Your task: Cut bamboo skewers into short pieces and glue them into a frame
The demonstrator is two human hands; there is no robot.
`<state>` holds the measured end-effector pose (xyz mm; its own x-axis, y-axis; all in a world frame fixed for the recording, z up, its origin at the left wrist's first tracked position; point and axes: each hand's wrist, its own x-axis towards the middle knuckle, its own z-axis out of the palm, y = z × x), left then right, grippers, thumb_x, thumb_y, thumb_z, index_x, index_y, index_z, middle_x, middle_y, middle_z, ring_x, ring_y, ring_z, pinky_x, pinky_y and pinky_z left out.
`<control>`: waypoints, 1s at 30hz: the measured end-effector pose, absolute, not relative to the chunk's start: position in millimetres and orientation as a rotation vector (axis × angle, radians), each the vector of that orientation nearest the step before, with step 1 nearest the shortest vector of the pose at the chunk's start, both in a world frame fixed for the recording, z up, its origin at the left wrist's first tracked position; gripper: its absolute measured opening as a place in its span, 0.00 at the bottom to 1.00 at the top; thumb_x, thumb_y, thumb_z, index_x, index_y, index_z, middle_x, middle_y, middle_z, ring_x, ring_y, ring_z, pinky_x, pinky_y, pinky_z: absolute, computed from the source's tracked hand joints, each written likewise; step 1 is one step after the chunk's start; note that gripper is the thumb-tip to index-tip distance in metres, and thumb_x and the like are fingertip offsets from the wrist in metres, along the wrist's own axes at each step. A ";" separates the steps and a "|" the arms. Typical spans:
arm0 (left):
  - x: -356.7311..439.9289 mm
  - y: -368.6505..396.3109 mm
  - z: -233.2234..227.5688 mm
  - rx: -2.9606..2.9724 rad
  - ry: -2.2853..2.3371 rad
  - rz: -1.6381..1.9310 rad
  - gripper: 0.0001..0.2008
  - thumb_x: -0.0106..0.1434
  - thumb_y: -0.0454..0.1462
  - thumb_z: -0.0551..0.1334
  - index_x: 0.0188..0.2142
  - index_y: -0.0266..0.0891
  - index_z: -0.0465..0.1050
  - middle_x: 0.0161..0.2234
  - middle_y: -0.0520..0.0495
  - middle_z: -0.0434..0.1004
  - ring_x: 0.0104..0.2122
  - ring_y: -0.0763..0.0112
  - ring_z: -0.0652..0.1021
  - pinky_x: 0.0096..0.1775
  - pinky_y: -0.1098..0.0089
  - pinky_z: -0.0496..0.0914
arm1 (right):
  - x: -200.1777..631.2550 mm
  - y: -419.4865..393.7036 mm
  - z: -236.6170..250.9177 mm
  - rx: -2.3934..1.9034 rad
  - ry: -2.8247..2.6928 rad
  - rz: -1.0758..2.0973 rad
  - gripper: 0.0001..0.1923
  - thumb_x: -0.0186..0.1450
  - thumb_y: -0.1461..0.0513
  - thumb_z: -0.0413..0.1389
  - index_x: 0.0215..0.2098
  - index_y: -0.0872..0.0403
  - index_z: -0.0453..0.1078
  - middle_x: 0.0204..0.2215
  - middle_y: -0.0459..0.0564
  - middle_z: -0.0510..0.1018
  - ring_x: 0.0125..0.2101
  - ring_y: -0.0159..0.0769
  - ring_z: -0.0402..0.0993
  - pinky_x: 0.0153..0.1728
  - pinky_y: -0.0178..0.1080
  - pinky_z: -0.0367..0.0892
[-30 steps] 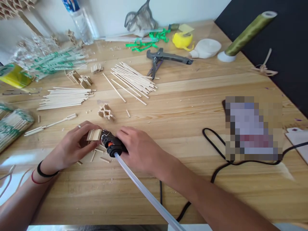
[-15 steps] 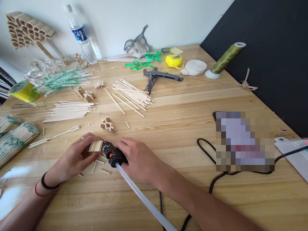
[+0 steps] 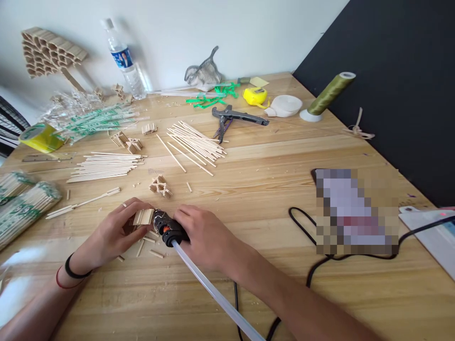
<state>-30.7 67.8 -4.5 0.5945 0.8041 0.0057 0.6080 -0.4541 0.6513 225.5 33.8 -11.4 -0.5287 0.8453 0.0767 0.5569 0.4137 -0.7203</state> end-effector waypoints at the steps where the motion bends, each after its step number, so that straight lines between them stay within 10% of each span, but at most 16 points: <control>1: -30.8 67.8 -4.7 2.213 1.114 0.420 0.12 0.72 0.38 0.61 0.53 0.42 0.71 0.44 0.44 0.76 0.40 0.65 0.77 0.38 0.68 0.73 | 225.6 33.7 -11.2 -1.196 -2.241 0.905 0.10 0.60 0.73 0.57 0.36 0.53 0.67 0.35 0.50 0.76 0.34 0.40 0.73 0.36 0.39 0.69; 30: -31.2 67.0 -6.7 2.185 1.113 0.411 0.13 0.71 0.35 0.61 0.54 0.42 0.71 0.42 0.47 0.73 0.35 0.69 0.76 0.33 0.71 0.69 | 225.6 34.8 -19.9 -1.153 -2.193 0.945 0.11 0.59 0.72 0.56 0.36 0.53 0.67 0.35 0.50 0.76 0.34 0.39 0.72 0.37 0.39 0.67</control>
